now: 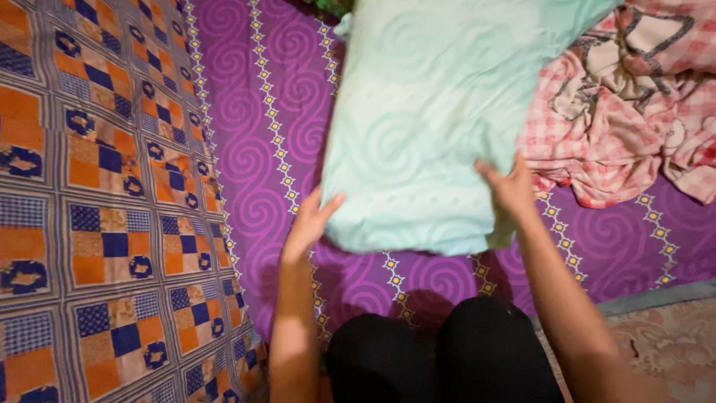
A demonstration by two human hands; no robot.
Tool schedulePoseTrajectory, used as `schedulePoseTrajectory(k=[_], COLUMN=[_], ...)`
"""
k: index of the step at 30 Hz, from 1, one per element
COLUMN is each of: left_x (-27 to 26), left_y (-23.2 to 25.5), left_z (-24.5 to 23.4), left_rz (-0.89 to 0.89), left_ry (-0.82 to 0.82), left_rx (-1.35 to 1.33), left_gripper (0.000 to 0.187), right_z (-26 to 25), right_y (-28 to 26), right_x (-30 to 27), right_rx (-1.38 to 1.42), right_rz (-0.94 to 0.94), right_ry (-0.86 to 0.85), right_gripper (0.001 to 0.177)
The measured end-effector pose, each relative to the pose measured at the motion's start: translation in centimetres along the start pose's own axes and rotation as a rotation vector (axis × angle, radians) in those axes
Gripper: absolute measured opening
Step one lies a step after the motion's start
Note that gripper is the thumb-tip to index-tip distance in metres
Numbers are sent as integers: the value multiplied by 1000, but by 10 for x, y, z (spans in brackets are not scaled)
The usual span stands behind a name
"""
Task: The person kneels on the floor beside a bed and straightens the purple patterned bedsheet. They then arrange several pillows and a rolled bolster in a neat row along the head of the bed, smoothing each item by hand.
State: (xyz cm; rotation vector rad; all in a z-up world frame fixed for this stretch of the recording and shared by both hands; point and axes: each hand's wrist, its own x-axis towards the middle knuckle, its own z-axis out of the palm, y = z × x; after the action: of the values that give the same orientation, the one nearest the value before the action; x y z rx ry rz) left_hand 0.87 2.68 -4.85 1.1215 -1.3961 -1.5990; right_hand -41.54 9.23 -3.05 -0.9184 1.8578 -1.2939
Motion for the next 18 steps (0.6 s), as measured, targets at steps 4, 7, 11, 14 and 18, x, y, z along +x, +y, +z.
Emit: schedulePoseTrajectory(k=[4, 7, 11, 14, 18], left_x=[-117, -144, -108, -74, -77], left_y=[-33, -71, -96, -76, -17], left_z=[-46, -59, -44, -33, -55], left_rz=[-335, -521, -169, -72, 108], left_ry=[-7, -27, 254, 414, 597], left_rx=[41, 217, 66, -77, -89], left_gripper=[54, 54, 49, 51, 49], right_z=[23, 51, 95, 109, 118], right_y=[27, 42, 25, -15, -72], right_x=[-24, -21, -6, 4, 19], right_rx=[80, 184, 198, 60, 217], right_rz=[-141, -79, -96, -293, -346], right_ry=[-312, -355, -447, -425, -446], right_gripper=[81, 86, 76, 68, 57])
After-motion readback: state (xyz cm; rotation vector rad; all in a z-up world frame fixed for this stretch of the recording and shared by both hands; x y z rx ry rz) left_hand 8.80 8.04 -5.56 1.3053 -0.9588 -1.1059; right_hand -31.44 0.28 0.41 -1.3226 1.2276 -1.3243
